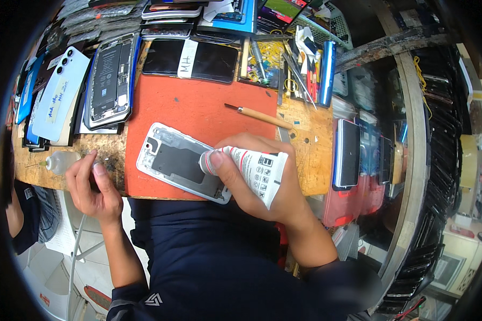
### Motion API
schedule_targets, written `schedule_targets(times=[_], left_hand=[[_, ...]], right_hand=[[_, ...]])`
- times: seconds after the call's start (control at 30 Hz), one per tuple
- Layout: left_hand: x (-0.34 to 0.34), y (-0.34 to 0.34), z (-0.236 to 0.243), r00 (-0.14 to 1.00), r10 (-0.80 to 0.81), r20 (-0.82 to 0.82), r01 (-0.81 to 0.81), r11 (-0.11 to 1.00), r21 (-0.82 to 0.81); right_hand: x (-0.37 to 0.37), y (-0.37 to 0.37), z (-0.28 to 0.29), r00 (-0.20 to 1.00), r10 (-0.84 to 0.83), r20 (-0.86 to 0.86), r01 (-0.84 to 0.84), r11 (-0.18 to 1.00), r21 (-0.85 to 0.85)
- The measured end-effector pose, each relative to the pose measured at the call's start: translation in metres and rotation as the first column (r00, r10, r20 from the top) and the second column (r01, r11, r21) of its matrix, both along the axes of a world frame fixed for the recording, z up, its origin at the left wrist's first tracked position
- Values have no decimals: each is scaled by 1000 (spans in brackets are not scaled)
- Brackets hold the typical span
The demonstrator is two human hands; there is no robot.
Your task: The person cleans the interior of a white smartphone frame with a wooden stick, applies adhesive along the frame edges from a tube, and then assembles the phone by placing the screen and back cover onto the frame. The person presses the edges to secure the components.
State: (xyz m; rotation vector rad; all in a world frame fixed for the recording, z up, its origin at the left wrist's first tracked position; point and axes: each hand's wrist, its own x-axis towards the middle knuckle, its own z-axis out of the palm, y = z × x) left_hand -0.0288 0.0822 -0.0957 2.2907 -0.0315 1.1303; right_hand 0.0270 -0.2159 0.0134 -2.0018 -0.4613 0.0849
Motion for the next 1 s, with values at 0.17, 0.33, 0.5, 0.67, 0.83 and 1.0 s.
schedule_targets(times=[0.17,0.33,0.5,0.67,0.83,1.0], left_hand=[[-1,1,-3,999,32,9,-32,999,-19],[-5,2,-4,999,39,-25,-41,997,-66],[-1,1,-4,999,37,-19,-38,997,-62],[0,-1,-3,999,33,-8,-34,997,-69],[0,1,-5,999,49,-9,-49,998,-36],[0,1,-4,1000,23,-2,-23,997,-75]], right_hand=[[-9,-4,-12,1000,1,22,-1,1000,-18],[-12,-10,-8,998,-25,65,26,1000,-6],[-4,-11,-5,994,-56,94,54,998,25],[11,4,-32,999,-20,34,16,994,109],[21,23,-45,993,3,116,-20,989,147],[23,27,-29,988,-1,154,-7,999,47]])
